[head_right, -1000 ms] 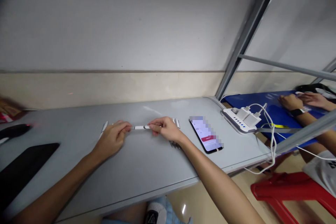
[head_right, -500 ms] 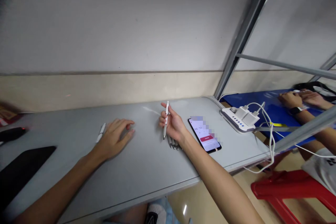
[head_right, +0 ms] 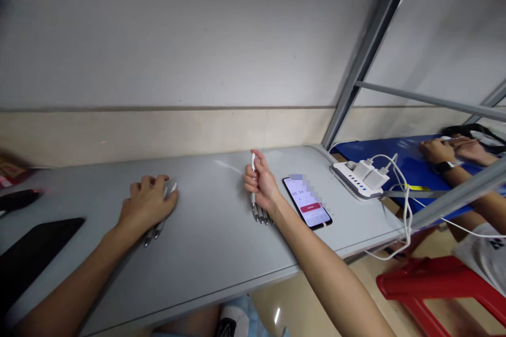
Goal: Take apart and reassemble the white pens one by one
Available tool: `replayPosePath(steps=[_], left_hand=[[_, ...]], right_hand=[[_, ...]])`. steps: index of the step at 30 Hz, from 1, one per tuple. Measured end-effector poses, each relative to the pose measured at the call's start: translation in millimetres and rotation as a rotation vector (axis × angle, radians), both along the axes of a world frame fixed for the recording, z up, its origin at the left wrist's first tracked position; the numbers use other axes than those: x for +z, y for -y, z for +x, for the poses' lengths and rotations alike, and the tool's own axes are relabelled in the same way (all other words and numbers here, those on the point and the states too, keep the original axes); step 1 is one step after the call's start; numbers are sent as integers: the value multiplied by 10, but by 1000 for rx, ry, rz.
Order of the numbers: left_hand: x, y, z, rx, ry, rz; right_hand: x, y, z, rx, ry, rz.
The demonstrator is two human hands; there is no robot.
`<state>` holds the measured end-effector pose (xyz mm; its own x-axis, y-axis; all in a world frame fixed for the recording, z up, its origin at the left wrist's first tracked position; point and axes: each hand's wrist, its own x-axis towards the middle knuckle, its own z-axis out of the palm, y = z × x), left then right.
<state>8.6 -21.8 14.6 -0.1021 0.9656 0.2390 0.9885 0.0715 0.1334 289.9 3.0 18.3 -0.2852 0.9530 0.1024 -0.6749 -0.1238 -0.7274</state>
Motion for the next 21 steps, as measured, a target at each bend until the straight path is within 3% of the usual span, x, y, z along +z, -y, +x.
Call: replayPosePath(steps=[7, 14, 18, 21], left_hand=[[-43, -43, -55, -13, 29, -32], [-100, -67, -49, -112, 34, -13], [-128, -74, -44, -114, 17, -53], [-119, -59, -33, -112, -16, -50]], right_hand=[[-3, 14, -16, 31, 10, 26], [-21, -8, -46, 3, 44, 1], [-47, -2, -108, -16, 178, 26], [-75, -13, -121, -97, 416, 94]])
